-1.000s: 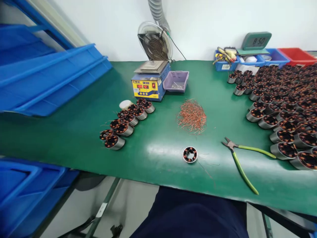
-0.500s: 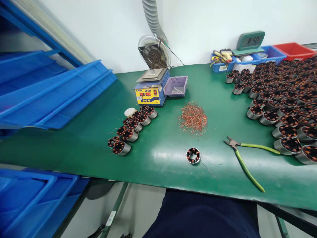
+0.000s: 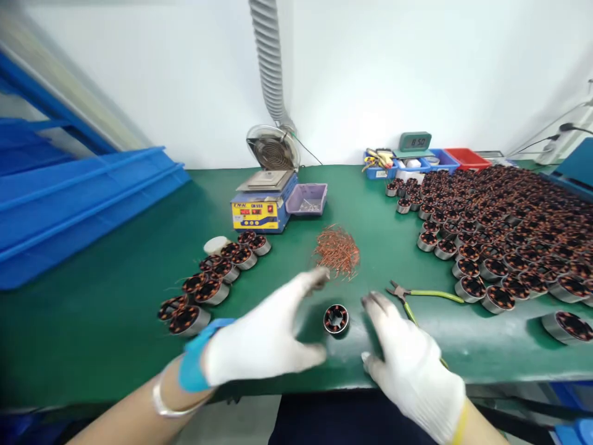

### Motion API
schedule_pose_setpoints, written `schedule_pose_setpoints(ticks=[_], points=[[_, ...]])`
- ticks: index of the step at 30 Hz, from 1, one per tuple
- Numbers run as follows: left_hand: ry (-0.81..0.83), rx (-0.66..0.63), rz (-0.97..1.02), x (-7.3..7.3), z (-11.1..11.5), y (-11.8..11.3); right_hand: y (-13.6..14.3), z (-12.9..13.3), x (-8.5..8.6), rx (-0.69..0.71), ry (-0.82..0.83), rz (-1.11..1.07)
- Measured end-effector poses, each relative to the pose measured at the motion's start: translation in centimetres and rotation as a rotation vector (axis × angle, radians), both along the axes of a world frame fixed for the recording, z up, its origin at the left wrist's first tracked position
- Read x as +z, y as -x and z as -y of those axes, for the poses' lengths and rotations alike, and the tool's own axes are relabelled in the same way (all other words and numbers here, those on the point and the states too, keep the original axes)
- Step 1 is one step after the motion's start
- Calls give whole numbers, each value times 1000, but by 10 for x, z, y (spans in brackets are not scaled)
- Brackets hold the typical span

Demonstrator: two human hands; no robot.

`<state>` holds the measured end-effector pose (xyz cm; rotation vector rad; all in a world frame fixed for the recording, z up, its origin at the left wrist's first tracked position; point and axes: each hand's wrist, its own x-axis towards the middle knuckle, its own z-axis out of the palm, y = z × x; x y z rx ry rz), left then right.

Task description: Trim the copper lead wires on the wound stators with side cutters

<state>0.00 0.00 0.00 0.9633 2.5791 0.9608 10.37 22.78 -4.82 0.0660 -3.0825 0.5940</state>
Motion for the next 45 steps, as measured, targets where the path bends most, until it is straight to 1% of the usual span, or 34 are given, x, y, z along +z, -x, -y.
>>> schedule_pose_setpoints(ticks=[2,4,6,7,9,11,13,15,16,17,19,21,22,25,27,30,33,38,41,45], points=[[74,-84,15,-11,-16,3,21,18,-13,57,-96,52],[121,-121,3,-25,-29,5,35,28,-19,49,-175,115],[105,-94,-16,-38,-34,7,42,27,-18,64,-200,158],[86,-72,-17,-43,-34,9,43,24,-16,89,-183,175],[58,-43,4,-50,-31,11,41,13,-6,122,-95,204],[47,-33,41,-52,-27,14,36,4,6,60,21,240],[45,-25,80,-51,-25,16,32,4,20,-55,118,278],[46,-16,113,-50,-25,17,29,12,29,-157,170,278],[45,-19,121,-49,-25,18,29,19,31,-175,186,274],[43,-23,123,-48,-25,18,30,27,31,-165,205,271],[36,-34,128,-47,-26,18,33,40,25,-124,248,271],[44,-30,135,-47,-26,18,37,47,15,-90,276,281],[56,-21,140,-47,-26,17,39,47,11,-95,275,281],[93,-10,151,-48,-26,17,42,40,5,-123,249,332],[102,-27,149,-47,-25,18,43,33,6,-94,268,393],[88,-94,116,-48,-24,18,45,25,9,-56,310,435],[1,-140,45,-51,-24,15,44,22,9,-75,318,415],[-192,-159,-34,-63,-30,8,43,21,6,-107,332,425],[-238,-173,-108,-69,-34,7,43,16,5,-130,372,430],[-241,-190,-199,-75,-35,6,37,9,0,-178,456,479]])
